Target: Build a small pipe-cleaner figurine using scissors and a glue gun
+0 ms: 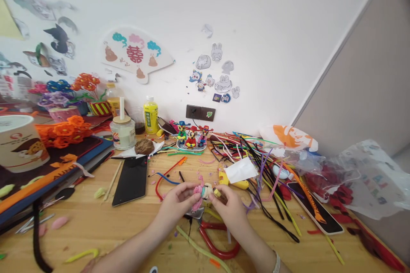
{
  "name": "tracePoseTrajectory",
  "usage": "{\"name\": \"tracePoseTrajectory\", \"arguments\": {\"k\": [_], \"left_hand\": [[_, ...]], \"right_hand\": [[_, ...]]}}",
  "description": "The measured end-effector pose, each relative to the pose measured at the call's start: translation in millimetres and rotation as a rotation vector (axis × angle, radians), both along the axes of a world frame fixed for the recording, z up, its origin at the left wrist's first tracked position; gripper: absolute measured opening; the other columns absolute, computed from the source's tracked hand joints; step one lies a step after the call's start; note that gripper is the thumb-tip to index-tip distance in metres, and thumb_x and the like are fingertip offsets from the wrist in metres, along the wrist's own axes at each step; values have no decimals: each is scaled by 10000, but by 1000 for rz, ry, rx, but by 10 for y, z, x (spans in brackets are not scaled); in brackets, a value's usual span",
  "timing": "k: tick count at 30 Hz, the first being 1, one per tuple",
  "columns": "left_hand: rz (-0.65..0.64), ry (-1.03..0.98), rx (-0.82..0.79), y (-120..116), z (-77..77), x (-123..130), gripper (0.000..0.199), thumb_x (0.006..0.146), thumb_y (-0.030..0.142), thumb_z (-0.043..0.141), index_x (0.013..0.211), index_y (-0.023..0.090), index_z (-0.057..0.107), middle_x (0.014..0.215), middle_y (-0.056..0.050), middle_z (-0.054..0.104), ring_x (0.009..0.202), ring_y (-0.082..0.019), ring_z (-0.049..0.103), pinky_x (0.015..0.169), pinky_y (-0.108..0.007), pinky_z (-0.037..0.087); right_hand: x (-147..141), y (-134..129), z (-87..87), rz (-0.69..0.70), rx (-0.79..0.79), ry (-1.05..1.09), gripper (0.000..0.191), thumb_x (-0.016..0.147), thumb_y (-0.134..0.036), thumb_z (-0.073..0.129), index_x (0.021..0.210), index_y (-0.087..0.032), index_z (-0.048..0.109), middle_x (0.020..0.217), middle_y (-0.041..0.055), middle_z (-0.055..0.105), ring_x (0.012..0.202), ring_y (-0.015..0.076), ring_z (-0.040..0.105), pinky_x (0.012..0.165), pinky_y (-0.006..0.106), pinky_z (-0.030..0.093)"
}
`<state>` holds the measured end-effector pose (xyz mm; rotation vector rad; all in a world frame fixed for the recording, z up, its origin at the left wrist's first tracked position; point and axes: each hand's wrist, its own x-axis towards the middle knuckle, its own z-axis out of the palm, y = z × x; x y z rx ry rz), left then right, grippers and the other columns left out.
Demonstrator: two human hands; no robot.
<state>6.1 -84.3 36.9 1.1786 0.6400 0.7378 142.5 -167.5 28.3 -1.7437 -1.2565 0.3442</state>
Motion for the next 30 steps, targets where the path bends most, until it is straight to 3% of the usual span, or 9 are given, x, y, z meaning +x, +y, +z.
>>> {"name": "tracePoseTrajectory", "arguments": {"k": [7, 14, 30], "left_hand": [[-30, 60, 121, 26, 32, -17, 295, 547, 349, 718, 740, 143, 632, 643, -18, 671, 597, -157, 593, 578, -260, 452], [-15, 158, 325, 0, -35, -30, 210, 605, 325, 683, 706, 157, 607, 642, -20, 643, 616, -166, 588, 588, -259, 457], [-50, 156, 308, 2, -49, -20, 191, 613, 314, 675, 707, 158, 617, 645, -26, 652, 607, -163, 586, 579, -257, 451]], "right_hand": [[-11, -71, 86, 1, -31, -213, 270, 759, -405, 485, 736, -165, 606, 608, 6, 595, 534, 130, 499, 496, 209, 315], [23, -89, 119, -6, -37, -370, 202, 738, -273, 456, 602, -170, 563, 543, -5, 547, 501, 117, 463, 480, 213, 258], [19, -97, 99, -34, -87, -494, 162, 730, -248, 456, 635, -169, 560, 597, 16, 582, 566, 140, 508, 523, 233, 258]]}}
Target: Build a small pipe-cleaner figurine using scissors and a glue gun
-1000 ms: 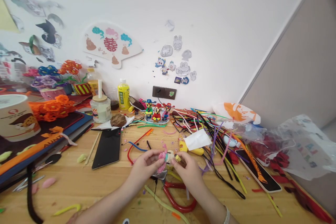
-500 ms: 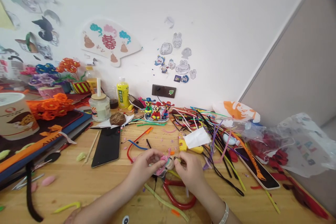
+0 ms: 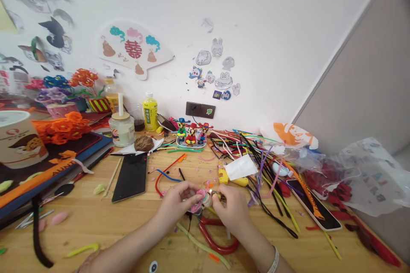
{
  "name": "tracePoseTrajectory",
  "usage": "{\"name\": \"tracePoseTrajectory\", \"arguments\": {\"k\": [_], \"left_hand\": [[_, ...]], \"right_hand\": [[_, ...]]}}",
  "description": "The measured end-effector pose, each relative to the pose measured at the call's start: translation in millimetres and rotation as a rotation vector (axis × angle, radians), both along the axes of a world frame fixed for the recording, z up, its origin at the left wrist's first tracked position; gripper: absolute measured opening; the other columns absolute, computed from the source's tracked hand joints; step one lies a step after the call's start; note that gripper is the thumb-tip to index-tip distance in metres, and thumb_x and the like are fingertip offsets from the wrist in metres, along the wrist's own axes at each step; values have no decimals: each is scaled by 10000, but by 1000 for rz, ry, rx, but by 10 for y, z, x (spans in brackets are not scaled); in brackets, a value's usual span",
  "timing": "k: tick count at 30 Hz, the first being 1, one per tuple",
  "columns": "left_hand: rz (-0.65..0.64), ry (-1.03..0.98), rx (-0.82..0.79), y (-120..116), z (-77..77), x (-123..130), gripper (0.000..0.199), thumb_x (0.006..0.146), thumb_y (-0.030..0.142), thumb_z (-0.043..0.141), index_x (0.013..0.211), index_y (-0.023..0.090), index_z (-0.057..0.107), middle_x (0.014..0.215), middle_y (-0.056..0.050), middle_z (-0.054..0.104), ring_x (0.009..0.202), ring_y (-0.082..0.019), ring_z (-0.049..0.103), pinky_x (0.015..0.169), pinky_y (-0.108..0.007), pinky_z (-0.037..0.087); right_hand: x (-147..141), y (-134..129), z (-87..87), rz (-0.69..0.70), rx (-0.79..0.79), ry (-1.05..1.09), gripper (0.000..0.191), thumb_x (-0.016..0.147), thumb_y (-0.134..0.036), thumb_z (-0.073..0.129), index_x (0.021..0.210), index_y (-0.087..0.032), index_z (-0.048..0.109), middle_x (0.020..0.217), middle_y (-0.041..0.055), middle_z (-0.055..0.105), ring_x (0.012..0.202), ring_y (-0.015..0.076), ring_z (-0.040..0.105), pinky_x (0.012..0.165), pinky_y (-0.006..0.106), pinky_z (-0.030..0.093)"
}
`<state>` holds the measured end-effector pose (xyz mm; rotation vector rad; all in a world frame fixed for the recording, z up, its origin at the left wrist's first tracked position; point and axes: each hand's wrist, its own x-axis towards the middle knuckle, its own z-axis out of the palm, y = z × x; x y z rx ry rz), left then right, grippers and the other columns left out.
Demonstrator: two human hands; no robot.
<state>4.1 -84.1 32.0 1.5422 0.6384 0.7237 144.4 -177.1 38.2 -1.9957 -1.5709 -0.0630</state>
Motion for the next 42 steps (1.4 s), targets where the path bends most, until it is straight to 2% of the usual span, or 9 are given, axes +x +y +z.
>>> {"name": "tracePoseTrajectory", "arguments": {"k": [22, 33, 42], "left_hand": [[9, 4, 68, -14, 12, -9, 191, 605, 322, 678, 689, 159, 622, 630, -29, 648, 579, -160, 578, 567, -257, 449], [-16, 47, 137, -9, -14, -23, 185, 655, 316, 637, 728, 149, 609, 670, -39, 645, 626, -170, 590, 601, -270, 464], [-11, 41, 129, -3, -15, -9, 197, 646, 327, 645, 719, 148, 604, 654, -34, 645, 608, -166, 589, 589, -266, 464]], "right_hand": [[-39, -24, 42, -31, -77, -158, 166, 722, -305, 468, 660, -176, 551, 622, 36, 590, 621, 171, 531, 552, 250, 266], [-27, -21, 56, -48, -38, -145, 139, 721, -273, 477, 682, -176, 570, 635, 29, 602, 621, 166, 539, 556, 246, 262], [-35, -27, 49, -49, -15, -135, 127, 715, -264, 482, 688, -180, 572, 630, 23, 598, 617, 164, 537, 558, 243, 259]]}}
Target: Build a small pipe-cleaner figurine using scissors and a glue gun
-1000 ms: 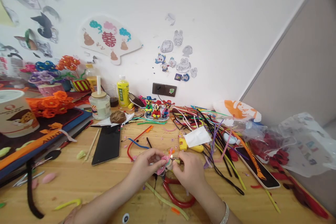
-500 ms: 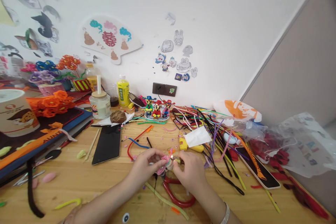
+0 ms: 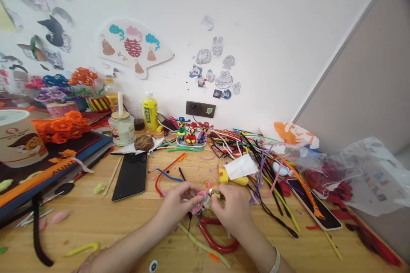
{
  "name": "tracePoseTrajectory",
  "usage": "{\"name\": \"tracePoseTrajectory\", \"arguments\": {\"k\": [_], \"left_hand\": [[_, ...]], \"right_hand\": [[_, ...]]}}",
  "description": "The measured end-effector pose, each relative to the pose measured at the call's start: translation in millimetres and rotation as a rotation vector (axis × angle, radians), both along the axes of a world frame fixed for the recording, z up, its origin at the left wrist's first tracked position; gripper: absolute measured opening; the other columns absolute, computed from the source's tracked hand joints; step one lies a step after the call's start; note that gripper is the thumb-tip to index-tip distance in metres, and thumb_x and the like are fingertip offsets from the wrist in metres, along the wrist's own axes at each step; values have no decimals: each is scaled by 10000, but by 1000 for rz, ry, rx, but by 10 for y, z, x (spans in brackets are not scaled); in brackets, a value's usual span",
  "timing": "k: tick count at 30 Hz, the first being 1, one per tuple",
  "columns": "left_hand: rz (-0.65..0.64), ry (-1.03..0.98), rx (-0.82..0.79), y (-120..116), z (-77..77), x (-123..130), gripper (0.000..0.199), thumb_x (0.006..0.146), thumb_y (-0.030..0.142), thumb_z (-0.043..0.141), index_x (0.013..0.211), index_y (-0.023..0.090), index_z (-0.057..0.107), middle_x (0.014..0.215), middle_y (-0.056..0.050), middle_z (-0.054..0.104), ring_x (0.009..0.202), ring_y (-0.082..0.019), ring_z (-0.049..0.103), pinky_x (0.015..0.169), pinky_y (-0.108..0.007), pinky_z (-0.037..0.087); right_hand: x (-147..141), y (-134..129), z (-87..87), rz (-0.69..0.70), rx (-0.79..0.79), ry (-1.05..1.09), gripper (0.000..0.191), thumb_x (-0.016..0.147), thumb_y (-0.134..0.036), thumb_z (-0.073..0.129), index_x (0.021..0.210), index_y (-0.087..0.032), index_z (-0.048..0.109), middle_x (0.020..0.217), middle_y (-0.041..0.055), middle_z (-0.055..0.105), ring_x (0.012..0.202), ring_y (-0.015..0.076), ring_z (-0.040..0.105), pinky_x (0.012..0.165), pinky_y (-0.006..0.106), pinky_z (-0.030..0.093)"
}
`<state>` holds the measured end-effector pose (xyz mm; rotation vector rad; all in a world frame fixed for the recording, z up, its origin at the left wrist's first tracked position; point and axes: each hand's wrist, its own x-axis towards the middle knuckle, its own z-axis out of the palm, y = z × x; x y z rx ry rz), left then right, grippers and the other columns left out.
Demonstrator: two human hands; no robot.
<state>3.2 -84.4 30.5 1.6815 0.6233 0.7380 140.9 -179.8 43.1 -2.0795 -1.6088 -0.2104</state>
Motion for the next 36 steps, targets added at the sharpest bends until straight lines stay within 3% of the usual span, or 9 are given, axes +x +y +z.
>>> {"name": "tracePoseTrajectory", "arguments": {"k": [19, 26, 36], "left_hand": [[-50, -30, -114, -24, -17, 4, 184, 651, 318, 651, 716, 153, 604, 592, 0, 622, 508, -121, 547, 511, -230, 432], [-2, -175, -345, 5, 13, 19, 248, 596, 279, 702, 789, 156, 607, 735, -12, 675, 684, -145, 609, 628, -238, 458], [2, -264, -478, 46, -17, 41, 291, 494, 266, 772, 656, 147, 561, 612, 15, 679, 583, -117, 617, 600, -229, 467]], "right_hand": [[34, 7, 40, 0, 70, 61, 208, 766, -298, 440, 640, -165, 539, 574, 16, 552, 562, 147, 503, 534, 229, 261], [63, 13, 49, -34, 109, 297, 307, 791, -416, 427, 686, -160, 561, 610, 20, 577, 561, 150, 508, 522, 221, 307], [101, 142, -131, 55, 134, 725, 263, 708, -372, 544, 797, -139, 626, 706, 32, 625, 646, 179, 549, 572, 242, 408]]}}
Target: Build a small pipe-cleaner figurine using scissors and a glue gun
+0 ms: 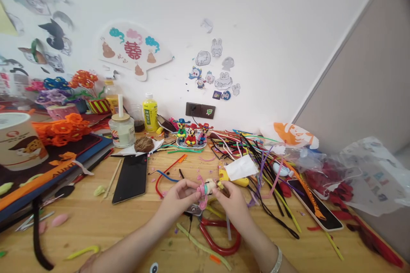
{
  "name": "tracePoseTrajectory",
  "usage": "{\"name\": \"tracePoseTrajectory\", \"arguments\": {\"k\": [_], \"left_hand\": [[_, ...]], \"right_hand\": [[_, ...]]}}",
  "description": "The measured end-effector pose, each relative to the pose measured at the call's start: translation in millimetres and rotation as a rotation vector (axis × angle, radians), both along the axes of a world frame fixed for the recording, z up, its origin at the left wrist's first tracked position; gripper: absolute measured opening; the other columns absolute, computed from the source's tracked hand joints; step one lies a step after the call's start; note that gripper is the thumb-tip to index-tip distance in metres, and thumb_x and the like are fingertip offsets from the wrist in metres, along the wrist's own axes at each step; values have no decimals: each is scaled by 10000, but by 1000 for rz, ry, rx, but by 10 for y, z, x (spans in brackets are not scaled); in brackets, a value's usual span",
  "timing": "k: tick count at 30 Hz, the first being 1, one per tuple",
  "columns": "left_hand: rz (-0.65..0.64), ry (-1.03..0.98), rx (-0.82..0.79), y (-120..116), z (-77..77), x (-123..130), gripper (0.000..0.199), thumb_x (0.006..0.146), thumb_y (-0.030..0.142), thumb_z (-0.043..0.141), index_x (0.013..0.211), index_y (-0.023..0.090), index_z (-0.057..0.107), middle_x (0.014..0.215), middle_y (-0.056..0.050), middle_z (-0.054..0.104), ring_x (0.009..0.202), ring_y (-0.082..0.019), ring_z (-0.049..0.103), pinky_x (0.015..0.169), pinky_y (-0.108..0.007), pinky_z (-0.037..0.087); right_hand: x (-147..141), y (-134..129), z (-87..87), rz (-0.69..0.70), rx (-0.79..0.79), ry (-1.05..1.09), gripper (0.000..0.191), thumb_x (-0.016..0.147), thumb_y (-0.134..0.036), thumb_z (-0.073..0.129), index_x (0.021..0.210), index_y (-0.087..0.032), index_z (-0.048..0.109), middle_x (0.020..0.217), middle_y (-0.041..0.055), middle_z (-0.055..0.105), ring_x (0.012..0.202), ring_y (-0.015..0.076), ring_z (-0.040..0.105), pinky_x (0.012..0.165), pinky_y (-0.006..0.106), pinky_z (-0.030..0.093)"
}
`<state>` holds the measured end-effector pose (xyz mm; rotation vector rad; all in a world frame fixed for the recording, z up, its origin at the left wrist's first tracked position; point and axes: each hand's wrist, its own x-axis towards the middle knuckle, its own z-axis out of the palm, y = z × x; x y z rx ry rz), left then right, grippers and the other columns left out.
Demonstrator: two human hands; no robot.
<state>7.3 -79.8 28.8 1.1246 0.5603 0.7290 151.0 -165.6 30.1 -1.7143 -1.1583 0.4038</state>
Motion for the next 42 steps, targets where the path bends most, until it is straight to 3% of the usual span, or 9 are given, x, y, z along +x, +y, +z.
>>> {"name": "tracePoseTrajectory", "arguments": {"k": [8, 12, 14, 19, 23, 26, 31, 34, 42], "left_hand": [[-52, -8, -156, -50, 4, 20, 348, 457, 246, 795, 702, 143, 571, 659, 9, 676, 621, -150, 646, 668, -286, 497], [-137, 30, -217, -100, 32, -12, 267, 541, 263, 759, 710, 115, 614, 716, -50, 689, 700, -157, 647, 732, -270, 477], [-113, 27, -255, -125, 41, -27, 227, 567, 280, 742, 676, 124, 618, 698, -45, 687, 687, -146, 641, 724, -262, 476], [-136, 5, -228, -142, 47, -35, 211, 608, 289, 716, 705, 129, 620, 684, -46, 674, 646, -140, 623, 653, -248, 470], [-161, -10, -256, -111, 46, -23, 211, 578, 262, 739, 692, 121, 632, 694, -47, 680, 683, -142, 628, 727, -250, 460], [-65, 11, -251, -83, 47, -22, 234, 563, 263, 746, 722, 136, 630, 695, -33, 688, 680, -147, 635, 724, -257, 465], [107, 101, -175, -62, 91, -30, 348, 487, 285, 775, 771, 148, 626, 662, -3, 685, 616, -148, 625, 598, -244, 473], [125, 128, -138, -59, 121, -24, 379, 467, 299, 779, 779, 141, 631, 667, -12, 692, 613, -152, 623, 583, -242, 473], [95, 151, -114, -47, 91, 0, 381, 442, 303, 786, 755, 152, 629, 669, -5, 709, 608, -159, 640, 591, -247, 484]], "right_hand": [[-2, 18, -11, 61, 63, 120, 213, 726, -313, 538, 822, -132, 594, 800, 58, 640, 737, 200, 569, 653, 284, 437], [-26, 33, -10, 69, 122, 165, 175, 724, -297, 546, 786, -141, 595, 789, 59, 646, 755, 206, 583, 681, 293, 446], [-43, 48, -6, 78, 141, 195, 158, 720, -287, 555, 773, -146, 603, 785, 59, 650, 753, 206, 590, 683, 292, 451], [-68, 70, -4, 67, 174, 199, 174, 718, -299, 555, 787, -150, 612, 794, 59, 652, 783, 206, 590, 703, 288, 453], [-43, 33, -13, 36, 179, 184, 232, 743, -328, 527, 872, -145, 585, 865, 72, 640, 830, 207, 573, 730, 285, 442], [-24, -18, -7, 34, 155, 97, 215, 791, -339, 453, 792, -155, 564, 763, 43, 611, 725, 176, 553, 652, 256, 429], [-43, -54, 11, 77, 26, -155, 264, 792, -307, 419, 565, -181, 465, 514, -43, 432, 502, 109, 420, 479, 201, 311], [-56, -37, 2, 32, -51, -299, 265, 752, -281, 438, 505, -184, 433, 460, -55, 383, 456, 100, 379, 448, 205, 246], [-86, -52, 3, -4, -148, -473, 209, 720, -200, 409, 536, -175, 506, 500, -18, 511, 494, 114, 454, 477, 217, 240]]}}
